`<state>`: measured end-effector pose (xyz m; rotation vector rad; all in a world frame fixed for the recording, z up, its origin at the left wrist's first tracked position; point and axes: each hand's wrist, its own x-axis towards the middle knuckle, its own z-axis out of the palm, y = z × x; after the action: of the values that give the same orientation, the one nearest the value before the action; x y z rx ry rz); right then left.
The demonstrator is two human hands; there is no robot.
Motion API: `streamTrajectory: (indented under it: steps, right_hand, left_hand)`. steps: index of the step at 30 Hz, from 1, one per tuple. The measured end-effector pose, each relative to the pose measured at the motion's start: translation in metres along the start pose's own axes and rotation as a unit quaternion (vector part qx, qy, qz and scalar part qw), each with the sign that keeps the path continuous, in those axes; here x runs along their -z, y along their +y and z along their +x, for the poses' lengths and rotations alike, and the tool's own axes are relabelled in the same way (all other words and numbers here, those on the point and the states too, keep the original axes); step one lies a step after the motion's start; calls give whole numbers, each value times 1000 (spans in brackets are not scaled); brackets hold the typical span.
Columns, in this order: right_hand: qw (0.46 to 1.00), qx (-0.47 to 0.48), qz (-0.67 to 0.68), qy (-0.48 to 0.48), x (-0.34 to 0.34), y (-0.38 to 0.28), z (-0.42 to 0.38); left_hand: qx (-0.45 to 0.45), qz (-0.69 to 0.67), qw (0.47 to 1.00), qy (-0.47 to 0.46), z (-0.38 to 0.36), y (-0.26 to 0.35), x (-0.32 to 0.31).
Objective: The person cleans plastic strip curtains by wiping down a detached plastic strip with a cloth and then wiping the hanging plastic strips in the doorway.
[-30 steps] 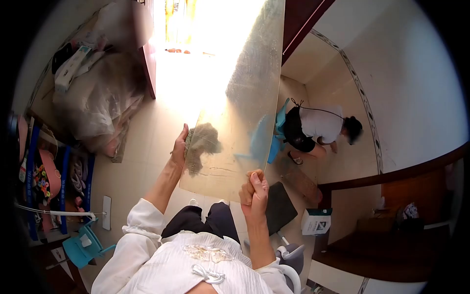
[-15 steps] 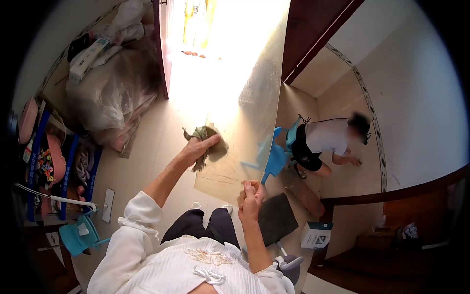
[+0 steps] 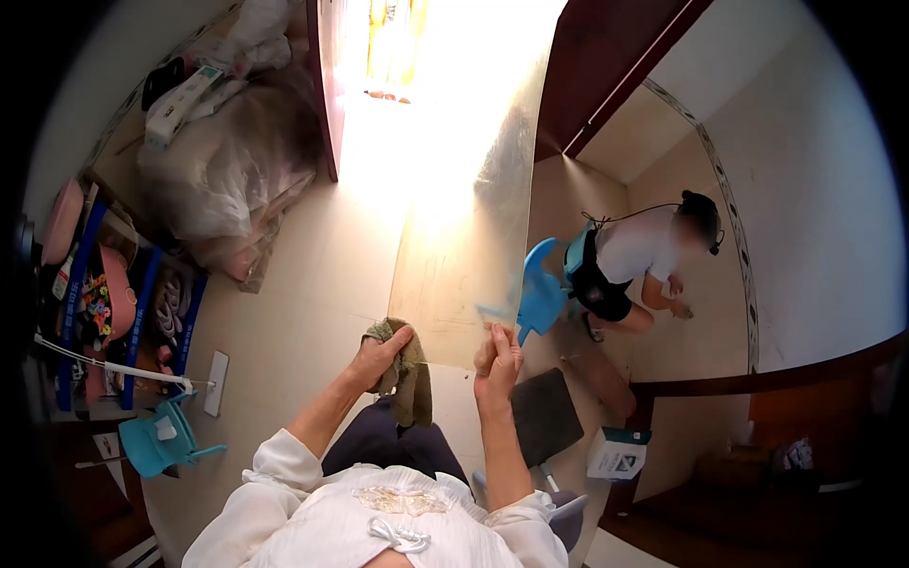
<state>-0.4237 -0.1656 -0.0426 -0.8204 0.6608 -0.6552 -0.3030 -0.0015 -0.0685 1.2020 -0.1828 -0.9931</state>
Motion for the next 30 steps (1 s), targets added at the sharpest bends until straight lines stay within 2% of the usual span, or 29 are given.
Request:
streamTrajectory:
  steps: [1, 2, 4, 5, 7, 8, 11, 12, 13, 15, 18, 19, 21, 23, 25, 27, 28, 29, 30]
  right_hand:
    - [1000, -1, 14, -10, 6, 1, 2]
    - [1000, -1, 15, -21, -2, -3, -5]
    - [991, -44, 123, 7, -24, -9, -31]
    - [990, -43, 131, 7, -22, -2, -36]
    - [985, -49, 129, -104, -5, 8, -41]
    - [988, -53, 80, -125, 4, 14, -34]
    - [993, -49, 37, -101, -10, 3, -17]
    - [997, -4, 15, -74, -11, 2, -13]
    - [997, -6, 18, -79, -1, -1, -15]
    - [980, 73, -172, -64, 5, -9, -17]
    - [978, 111, -174, -32, 5, -19, -10]
    - [974, 131, -183, -20, 6, -23, -5]
    - [971, 150, -185, -14, 9, -24, 8]
    - [968, 167, -188, -4, 7, -23, 13]
    - [977, 138, -162, 1, -2, -25, 14]
    - [890, 274, -366, 9, -16, -33, 5]
    - [902, 314, -295, -26, -11, -18, 3]
    - [878, 369, -304, 10, -18, -10, -1]
    - [928, 266, -259, 12, -20, -11, -8]
  left_hand:
    - [-2, 19, 1000, 10, -3, 1, -4]
    - [-40, 32, 999, 13, -1, -7, -4]
    - [-61, 38, 997, 36, -3, -13, -10]
    - [-73, 38, 995, 50, -6, -10, -15]
    - [-72, 35, 997, 4, -9, -6, -25]
    - [-81, 62, 995, 2, -8, -4, -29]
    - [-99, 82, 992, 1, -13, 6, -53]
    - [-107, 85, 990, 18, -13, 6, -58]
    - [-119, 93, 988, 36, -13, 1, -65]
    - [-115, 143, 982, 52, -12, -1, -65]
    - [-210, 318, 908, 173, -18, 4, -67]
    - [-214, 321, 908, 164, -24, 7, -69]
    - [-298, 259, 896, 203, -36, 21, -69]
    - [-388, 370, 833, 139, -45, 40, -75]
    - [-469, 460, 754, 18, -49, 63, -89]
    - [-569, 665, 484, -11, -32, 67, -95]
    - [-628, 671, 392, -34, -11, 63, -95]
    - [-465, 548, 686, -116, 12, 56, -104]
    - [-444, 551, 691, -150, 33, 57, -99]
